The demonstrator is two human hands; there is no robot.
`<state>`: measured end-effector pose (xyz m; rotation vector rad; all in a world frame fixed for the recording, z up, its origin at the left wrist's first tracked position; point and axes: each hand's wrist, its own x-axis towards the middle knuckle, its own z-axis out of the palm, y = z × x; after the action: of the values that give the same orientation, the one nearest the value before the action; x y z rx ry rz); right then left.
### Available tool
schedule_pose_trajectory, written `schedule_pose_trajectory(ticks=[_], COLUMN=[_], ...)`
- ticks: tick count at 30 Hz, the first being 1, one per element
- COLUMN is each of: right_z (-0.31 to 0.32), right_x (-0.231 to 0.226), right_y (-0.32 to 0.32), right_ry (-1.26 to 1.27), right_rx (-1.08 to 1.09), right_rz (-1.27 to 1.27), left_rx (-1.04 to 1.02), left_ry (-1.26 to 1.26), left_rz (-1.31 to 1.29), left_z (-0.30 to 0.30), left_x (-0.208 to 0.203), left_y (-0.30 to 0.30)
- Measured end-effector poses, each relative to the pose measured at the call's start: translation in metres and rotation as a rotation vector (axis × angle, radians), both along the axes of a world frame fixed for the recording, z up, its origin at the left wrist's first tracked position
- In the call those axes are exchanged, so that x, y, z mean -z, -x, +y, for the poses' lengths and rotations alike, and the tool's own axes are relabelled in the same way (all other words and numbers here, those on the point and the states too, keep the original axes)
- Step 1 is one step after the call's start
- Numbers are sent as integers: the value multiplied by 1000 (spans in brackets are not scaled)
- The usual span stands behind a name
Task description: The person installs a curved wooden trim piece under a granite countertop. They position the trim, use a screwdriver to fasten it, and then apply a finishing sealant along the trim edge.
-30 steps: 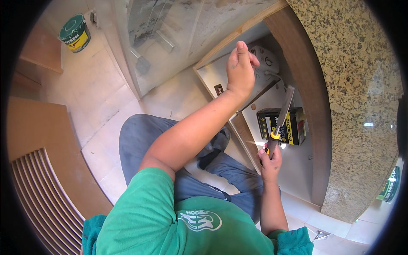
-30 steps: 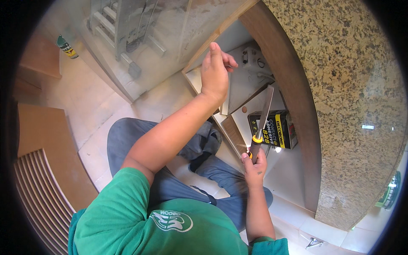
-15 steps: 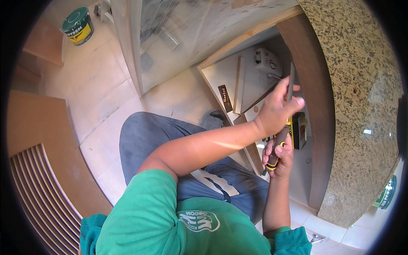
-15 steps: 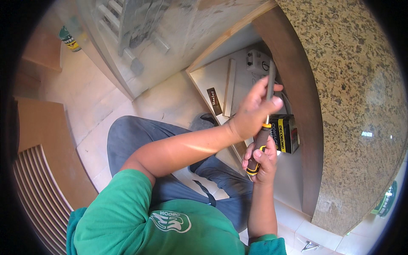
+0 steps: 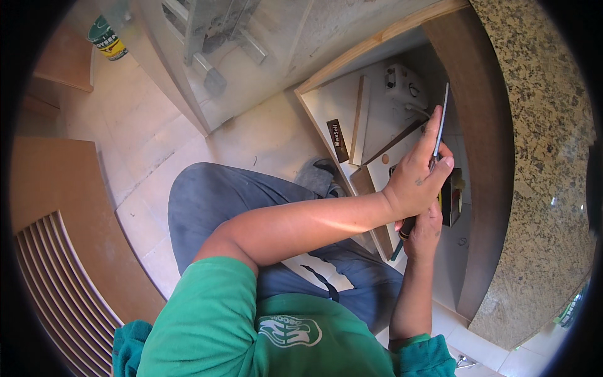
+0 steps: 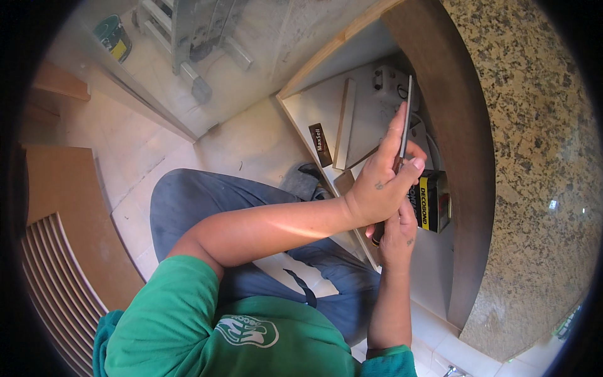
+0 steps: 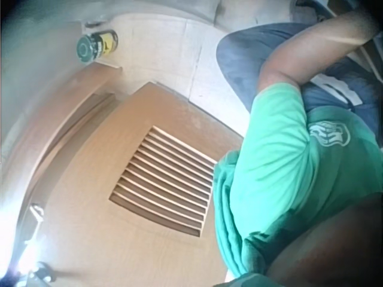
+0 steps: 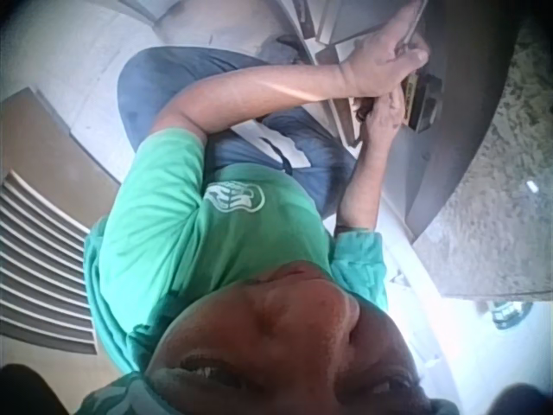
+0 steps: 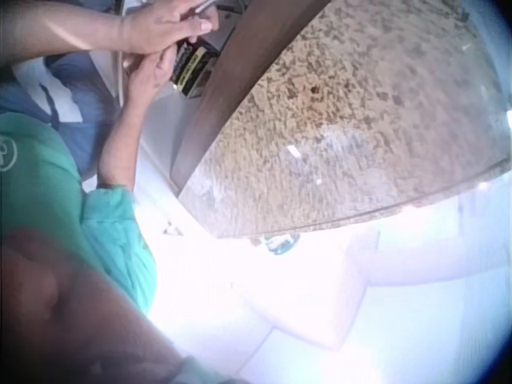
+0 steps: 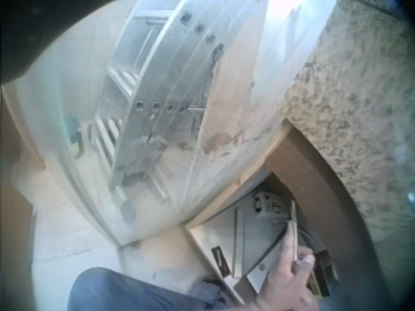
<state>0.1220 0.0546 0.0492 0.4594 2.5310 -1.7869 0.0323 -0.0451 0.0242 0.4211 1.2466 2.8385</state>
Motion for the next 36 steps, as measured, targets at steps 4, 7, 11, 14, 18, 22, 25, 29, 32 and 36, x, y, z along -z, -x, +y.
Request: schedule_pose_trajectory(ticks=[4, 7, 11, 14, 18, 22, 25, 29, 32, 36], right_z=[-4, -6, -4, -11, 0, 1, -2, 3, 4, 3], right_x=[1, -1, -1, 3, 18, 17, 7, -2, -7, -19], right_y=[5, 8, 14, 18, 17, 15, 24, 21, 13, 24], right_ry=[2, -53, -100, -114, -110, -136, -175, -220, -236, -276], right_rx=[-3, -30, -59, -20, 1, 8, 14, 7, 46, -21], right_rz=[33, 38, 48, 60, 94, 89, 79, 64, 64, 40], left_rx=[53, 132, 181, 127, 58, 90, 108, 13, -94, -85], left_ry=[25, -15, -60, -1, 72, 48, 14, -2, 117, -32], left_rz=[0, -33, -19, 5, 57, 50, 33, 48, 32, 31], left_z=[-2, -5, -11, -10, -3, 1, 3, 10, 21, 23], left_x=[2, 3, 2, 3, 10, 12, 10, 6, 4, -1], left_y=[4, 9, 15, 20, 20, 23, 30, 27, 14, 25])
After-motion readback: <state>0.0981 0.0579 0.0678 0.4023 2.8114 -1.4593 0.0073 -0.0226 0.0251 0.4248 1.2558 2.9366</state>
